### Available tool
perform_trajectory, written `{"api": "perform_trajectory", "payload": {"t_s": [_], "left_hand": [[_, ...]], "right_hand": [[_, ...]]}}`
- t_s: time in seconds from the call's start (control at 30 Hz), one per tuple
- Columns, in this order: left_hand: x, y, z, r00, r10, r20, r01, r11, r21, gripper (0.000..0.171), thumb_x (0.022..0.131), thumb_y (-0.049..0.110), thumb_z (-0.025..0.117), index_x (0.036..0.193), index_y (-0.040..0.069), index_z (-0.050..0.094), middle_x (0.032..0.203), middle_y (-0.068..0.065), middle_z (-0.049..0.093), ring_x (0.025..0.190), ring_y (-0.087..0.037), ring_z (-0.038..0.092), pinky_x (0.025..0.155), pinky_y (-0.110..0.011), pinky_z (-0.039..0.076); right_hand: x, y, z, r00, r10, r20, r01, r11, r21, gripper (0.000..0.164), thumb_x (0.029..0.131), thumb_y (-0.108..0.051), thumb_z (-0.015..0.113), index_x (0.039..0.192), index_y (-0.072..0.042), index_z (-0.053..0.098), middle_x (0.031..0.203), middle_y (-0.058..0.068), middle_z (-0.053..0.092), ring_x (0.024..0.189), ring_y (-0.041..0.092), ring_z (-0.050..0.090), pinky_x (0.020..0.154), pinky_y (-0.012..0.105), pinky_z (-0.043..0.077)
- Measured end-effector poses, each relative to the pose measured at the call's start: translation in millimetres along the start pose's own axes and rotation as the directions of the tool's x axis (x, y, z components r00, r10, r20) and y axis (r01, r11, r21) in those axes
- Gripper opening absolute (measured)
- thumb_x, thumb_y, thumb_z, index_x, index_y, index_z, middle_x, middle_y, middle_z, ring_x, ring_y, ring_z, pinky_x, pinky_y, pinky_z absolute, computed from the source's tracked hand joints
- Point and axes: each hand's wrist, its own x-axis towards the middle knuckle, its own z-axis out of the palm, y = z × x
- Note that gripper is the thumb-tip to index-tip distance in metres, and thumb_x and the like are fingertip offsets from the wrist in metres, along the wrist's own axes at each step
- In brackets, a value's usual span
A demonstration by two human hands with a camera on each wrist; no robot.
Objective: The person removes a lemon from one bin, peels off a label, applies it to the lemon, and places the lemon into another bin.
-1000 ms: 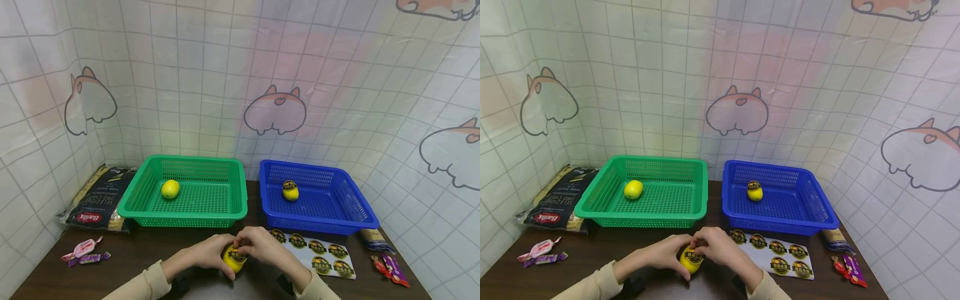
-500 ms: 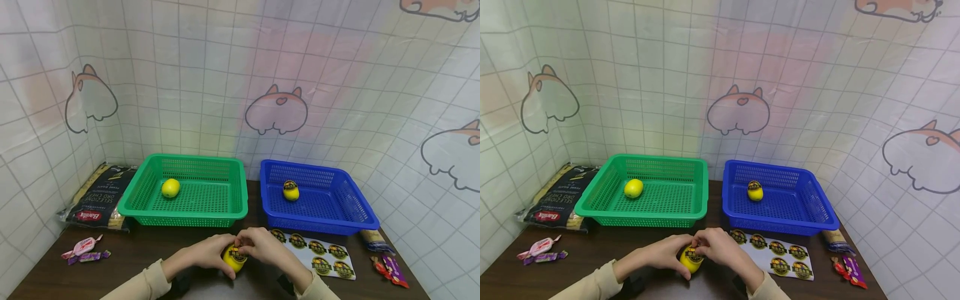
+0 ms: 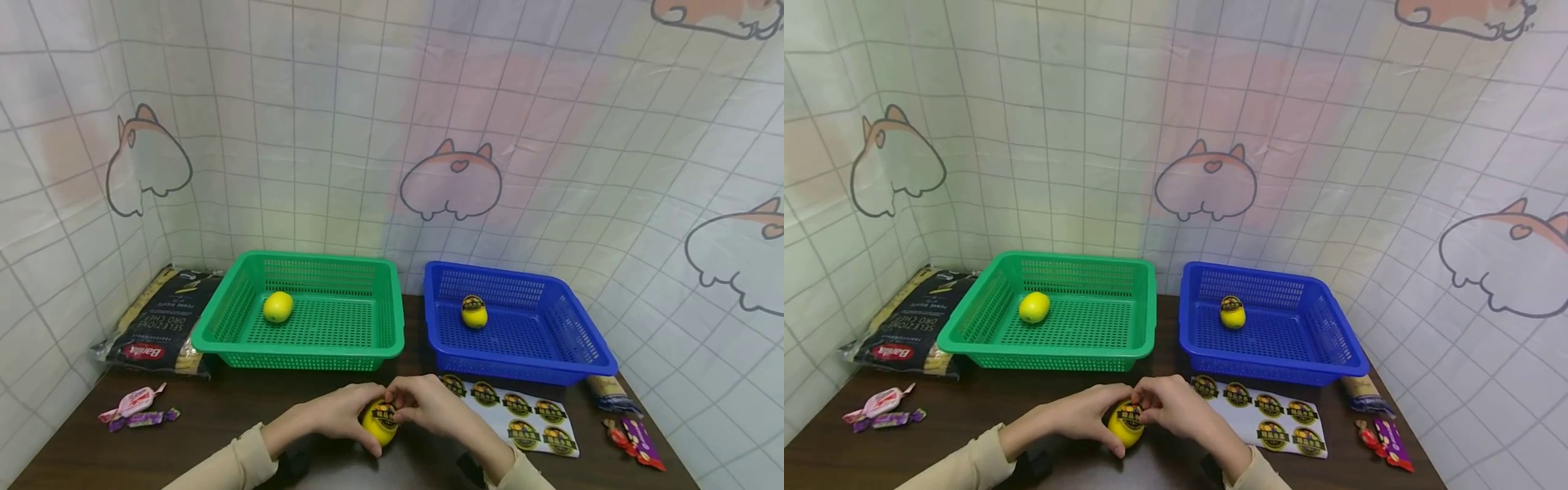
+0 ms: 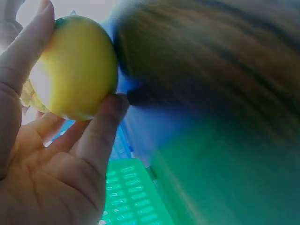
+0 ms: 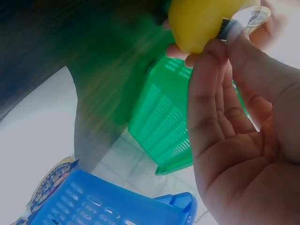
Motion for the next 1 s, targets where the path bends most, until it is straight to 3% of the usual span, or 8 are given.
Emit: {"api": "perform_trajectory", "payload": {"t_s": [0.37,1.0], "left_hand": [[-0.8,-1.5,-0.5,0.999,0.038,-0.005,-0.038,0.999,-0.028,0.064,0.074,0.037,0.088,0.127,0.019,0.056,0.119,0.003,0.063,0.095,0.005,0.055,0.084,-0.016,0.049],[0.9,-3.4,-3.2,1.0,0.015,0.003,-0.015,0.998,-0.059,0.065,0.073,0.036,0.088,0.128,0.019,0.057,0.116,0.006,0.064,0.094,0.005,0.055,0.084,-0.016,0.05]], "right_hand": [[1.7,3.6,0.0,1.0,-0.027,-0.003,0.027,0.999,-0.026,0.018,0.085,-0.008,0.077,0.1,-0.013,0.069,0.082,0.002,0.071,0.073,-0.003,0.059,0.066,0.014,0.05],[0.1,6.9,1.8,0.997,-0.07,-0.017,0.068,0.993,-0.095,0.023,0.085,-0.009,0.077,0.106,-0.014,0.068,0.079,0.001,0.072,0.069,-0.003,0.058,0.064,0.013,0.048]]}}
